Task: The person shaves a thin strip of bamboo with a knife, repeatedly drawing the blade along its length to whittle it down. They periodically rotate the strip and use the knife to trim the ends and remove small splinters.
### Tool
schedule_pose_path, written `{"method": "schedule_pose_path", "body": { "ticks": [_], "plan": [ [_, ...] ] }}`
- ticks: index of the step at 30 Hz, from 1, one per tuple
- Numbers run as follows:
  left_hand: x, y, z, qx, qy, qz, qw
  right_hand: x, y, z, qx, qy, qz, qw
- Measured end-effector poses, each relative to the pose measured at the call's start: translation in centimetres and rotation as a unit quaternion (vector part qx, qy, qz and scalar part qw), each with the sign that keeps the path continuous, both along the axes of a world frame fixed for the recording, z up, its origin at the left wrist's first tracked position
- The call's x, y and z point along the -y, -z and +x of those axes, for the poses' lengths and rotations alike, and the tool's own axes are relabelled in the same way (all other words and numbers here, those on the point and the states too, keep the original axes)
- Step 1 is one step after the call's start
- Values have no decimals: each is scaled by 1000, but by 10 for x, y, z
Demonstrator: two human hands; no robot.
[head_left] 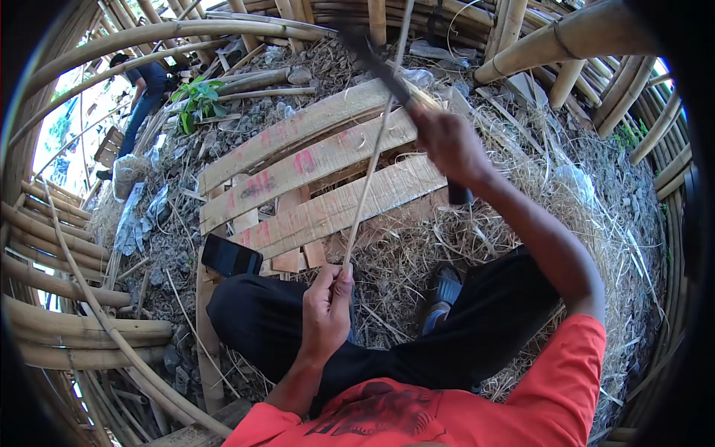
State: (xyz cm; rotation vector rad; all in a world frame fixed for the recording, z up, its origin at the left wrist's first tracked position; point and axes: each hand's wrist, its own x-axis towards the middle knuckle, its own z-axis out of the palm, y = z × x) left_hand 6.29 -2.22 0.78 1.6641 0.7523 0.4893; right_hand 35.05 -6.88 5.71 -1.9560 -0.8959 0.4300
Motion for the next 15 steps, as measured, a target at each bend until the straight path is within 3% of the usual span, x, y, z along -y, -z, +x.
{"method": "schedule_pose_path", "body": {
  "ticks": [2,3,7,10,12,15],
  "plan": [
    [0,1,5,6,-5,-21,1000,1,28,-18,128,-184,33,974],
    [-3,8,4,4,-7,-27,1000,6,24,-21,147,-205,17,967],
    [-3,10,2,17,11,-31,999,4,-14,-14,-101,-1,-6,995],
    [-2,8,12,20,2,-81,996,12,28,-34,120,-282,-14,952],
    [-3,10,15,40,4,-101,994,13,14,-50,246,-328,18,912],
    [-2,6,13,52,2,-112,992,18,-5,-63,317,-291,17,903]
  ]
}}
